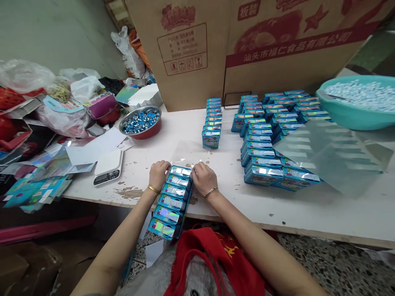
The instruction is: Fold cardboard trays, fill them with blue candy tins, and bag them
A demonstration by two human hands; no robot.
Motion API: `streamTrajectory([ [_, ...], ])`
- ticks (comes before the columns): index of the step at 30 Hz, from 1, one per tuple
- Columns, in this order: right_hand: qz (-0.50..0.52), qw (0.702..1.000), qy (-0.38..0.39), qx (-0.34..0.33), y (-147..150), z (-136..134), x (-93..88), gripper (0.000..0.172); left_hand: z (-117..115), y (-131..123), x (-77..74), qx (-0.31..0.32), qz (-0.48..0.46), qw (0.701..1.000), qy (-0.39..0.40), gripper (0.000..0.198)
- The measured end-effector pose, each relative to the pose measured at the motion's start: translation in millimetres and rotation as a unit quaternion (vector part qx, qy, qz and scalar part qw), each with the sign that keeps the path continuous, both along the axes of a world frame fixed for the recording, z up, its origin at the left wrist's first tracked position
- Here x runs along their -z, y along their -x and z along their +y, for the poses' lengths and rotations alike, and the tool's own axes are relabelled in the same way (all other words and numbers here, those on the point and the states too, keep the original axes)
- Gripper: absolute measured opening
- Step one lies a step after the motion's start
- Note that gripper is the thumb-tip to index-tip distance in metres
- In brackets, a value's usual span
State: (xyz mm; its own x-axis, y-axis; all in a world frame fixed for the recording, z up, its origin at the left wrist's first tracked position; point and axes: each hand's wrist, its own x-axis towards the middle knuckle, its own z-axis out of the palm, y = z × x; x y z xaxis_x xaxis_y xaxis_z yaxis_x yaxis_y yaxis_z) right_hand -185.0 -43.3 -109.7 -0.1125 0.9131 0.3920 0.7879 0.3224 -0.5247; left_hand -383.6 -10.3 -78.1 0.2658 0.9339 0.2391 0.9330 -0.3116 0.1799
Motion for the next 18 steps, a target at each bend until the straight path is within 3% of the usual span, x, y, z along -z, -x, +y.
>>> streamTrajectory([
  [3, 0.062, 0.998, -0.024, 0.008, 1, -2, -3.1, 0.019, 0, 4, 2.3, 0.005, -0.084, 0.996, 0.000, 0.017],
  [8, 0.100, 0.995, 0.020, 0.003, -1, 0, -15.0, 0.012, 11, 8, 1.1, -0.031, -0.195, 0.971, 0.136, 0.019],
  [10, 0.088, 0.995, 0.039, 0.002, -2, 2, -20.4, 0.012, 15, 7, -7.9, -0.026, -0.167, 0.975, 0.143, 0.019],
  [15, 0.041, 0.999, 0.029, 0.009, 1, 0, -25.7, 0.014, 13, 5, -31.6, 0.042, 0.034, 0.998, 0.041, 0.026],
  [18, 0.002, 1.000, -0.008, 0.010, 7, -3, -26.0, 0.018, 11, 6, -31.6, 0.001, -0.021, 0.994, 0.107, 0.031],
])
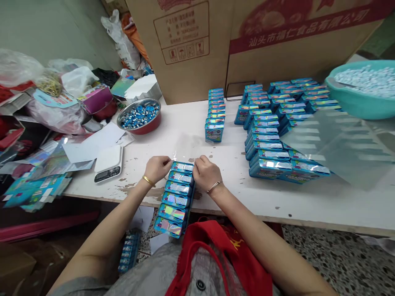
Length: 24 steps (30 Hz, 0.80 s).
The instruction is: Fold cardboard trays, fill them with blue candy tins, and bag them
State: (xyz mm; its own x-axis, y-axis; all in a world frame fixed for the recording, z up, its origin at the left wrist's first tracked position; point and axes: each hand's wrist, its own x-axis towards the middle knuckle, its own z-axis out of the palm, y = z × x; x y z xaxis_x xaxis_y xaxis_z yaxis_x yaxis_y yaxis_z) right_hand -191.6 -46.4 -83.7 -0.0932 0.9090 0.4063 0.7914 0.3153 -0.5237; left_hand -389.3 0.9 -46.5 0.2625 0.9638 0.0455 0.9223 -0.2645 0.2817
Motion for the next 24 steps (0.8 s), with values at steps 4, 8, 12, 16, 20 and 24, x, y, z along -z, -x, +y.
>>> streamTrajectory([
  [4, -0.047, 0.998, -0.030, -0.017, 7, 3, -1.0, 0.021, -3, 1, 1.8, -0.060, -0.023, 0.998, 0.022, 0.030],
  [8, -0.069, 0.996, -0.040, -0.032, 10, 4, -0.1, 0.022, -13, 6, -0.6, -0.026, 0.080, 0.992, -0.094, 0.029],
  [12, -0.086, 0.994, -0.048, -0.044, 13, -10, 7.8, 0.023, -31, 19, 10.8, 0.037, 0.073, 0.986, -0.144, 0.031],
  [16, -0.088, 0.996, -0.025, -0.025, 16, -27, 23.4, 0.021, -47, 31, 33.5, 0.060, 0.052, 0.985, -0.150, 0.031],
  [20, -0.123, 0.987, 0.083, 0.068, 17, -29, 35.7, 0.015, -47, 30, 49.5, -0.007, 0.045, 0.995, -0.084, 0.022],
  [24, -0.190, 0.969, 0.152, 0.052, 18, -26, 39.8, 0.020, -40, 25, 53.2, -0.033, 0.117, 0.992, 0.022, 0.023],
])
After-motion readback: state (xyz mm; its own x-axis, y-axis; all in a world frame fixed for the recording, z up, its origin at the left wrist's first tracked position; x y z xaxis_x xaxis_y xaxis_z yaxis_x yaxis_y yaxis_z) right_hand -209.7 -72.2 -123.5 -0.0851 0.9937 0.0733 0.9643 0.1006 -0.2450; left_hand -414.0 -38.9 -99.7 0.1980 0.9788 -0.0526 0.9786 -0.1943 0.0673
